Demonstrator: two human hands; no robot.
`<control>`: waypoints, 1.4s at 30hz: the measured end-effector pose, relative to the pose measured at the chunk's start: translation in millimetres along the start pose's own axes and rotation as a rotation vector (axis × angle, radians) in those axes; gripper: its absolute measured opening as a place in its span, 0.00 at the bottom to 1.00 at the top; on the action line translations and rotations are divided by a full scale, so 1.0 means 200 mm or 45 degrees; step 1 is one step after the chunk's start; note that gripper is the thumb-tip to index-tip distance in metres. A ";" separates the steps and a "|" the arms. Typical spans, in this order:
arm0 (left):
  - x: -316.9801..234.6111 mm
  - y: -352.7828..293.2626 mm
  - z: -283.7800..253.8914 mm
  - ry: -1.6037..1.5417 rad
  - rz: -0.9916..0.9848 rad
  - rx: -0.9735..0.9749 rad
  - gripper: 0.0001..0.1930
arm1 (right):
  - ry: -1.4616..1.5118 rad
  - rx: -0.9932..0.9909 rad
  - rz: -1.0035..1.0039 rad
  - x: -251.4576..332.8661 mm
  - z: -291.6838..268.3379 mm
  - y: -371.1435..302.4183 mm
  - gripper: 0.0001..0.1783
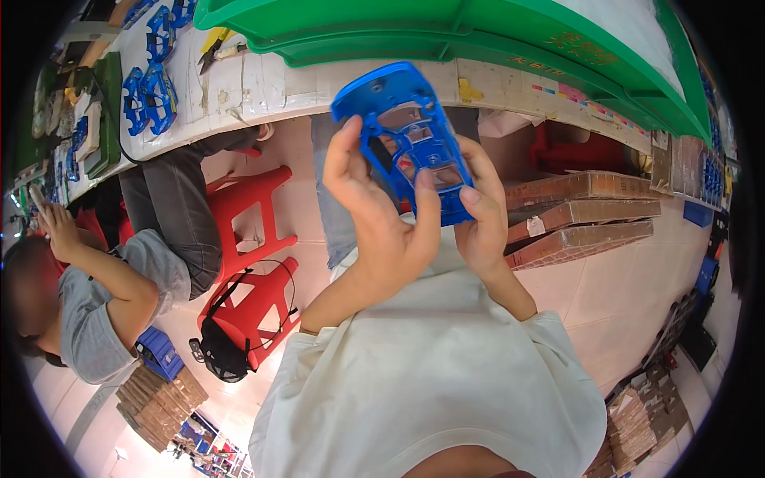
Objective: Assembling plastic windshield components into toy car shells on a manufacturing assembly line.
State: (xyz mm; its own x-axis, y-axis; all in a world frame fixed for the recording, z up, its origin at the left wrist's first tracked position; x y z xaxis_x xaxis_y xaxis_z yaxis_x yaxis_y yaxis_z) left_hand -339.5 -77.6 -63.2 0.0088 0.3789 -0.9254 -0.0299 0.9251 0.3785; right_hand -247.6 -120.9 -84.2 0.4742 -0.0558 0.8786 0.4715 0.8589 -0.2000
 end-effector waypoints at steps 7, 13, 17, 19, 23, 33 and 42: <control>0.01 0.05 0.00 0.301 0.169 0.098 0.34 | -0.356 -0.116 -0.219 0.01 0.02 0.04 0.19; 0.03 0.04 0.01 0.264 0.155 0.041 0.33 | -0.513 -0.213 -0.338 0.03 0.03 0.05 0.13; 0.07 0.01 0.00 0.395 -0.101 0.243 0.26 | -0.496 -0.192 -0.401 0.03 0.02 0.04 0.12; 0.06 0.01 0.00 0.361 -0.127 0.208 0.23 | -0.476 -0.191 -0.374 0.03 0.02 0.04 0.13; 0.07 0.01 -0.01 0.302 -0.151 0.178 0.21 | -0.503 -0.157 -0.409 0.03 0.02 0.04 0.13; 0.10 0.00 0.01 0.211 -0.222 0.134 0.21 | -0.613 -0.205 -0.470 0.03 0.02 0.04 0.12; 0.06 0.09 0.01 0.238 -0.052 0.071 0.13 | -0.598 -0.231 -0.462 0.03 0.02 0.04 0.12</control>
State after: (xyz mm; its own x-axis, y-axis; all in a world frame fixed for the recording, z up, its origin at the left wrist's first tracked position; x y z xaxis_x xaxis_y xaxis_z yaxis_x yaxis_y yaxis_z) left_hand -337.3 -56.8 -68.1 -0.1769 0.3350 -0.9255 0.0221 0.9414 0.3365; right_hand -243.7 -113.0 -79.6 -0.0982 -0.0628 0.9932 0.6796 0.7248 0.1130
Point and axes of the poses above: each hand's wrist, its own y-axis towards the middle knuckle, its own z-axis out of the palm, x = y × z, the point moved 3 cm from there along y, towards the middle knuckle, and after that the axes turned 14 degrees about -x, right-handed, at the moved point
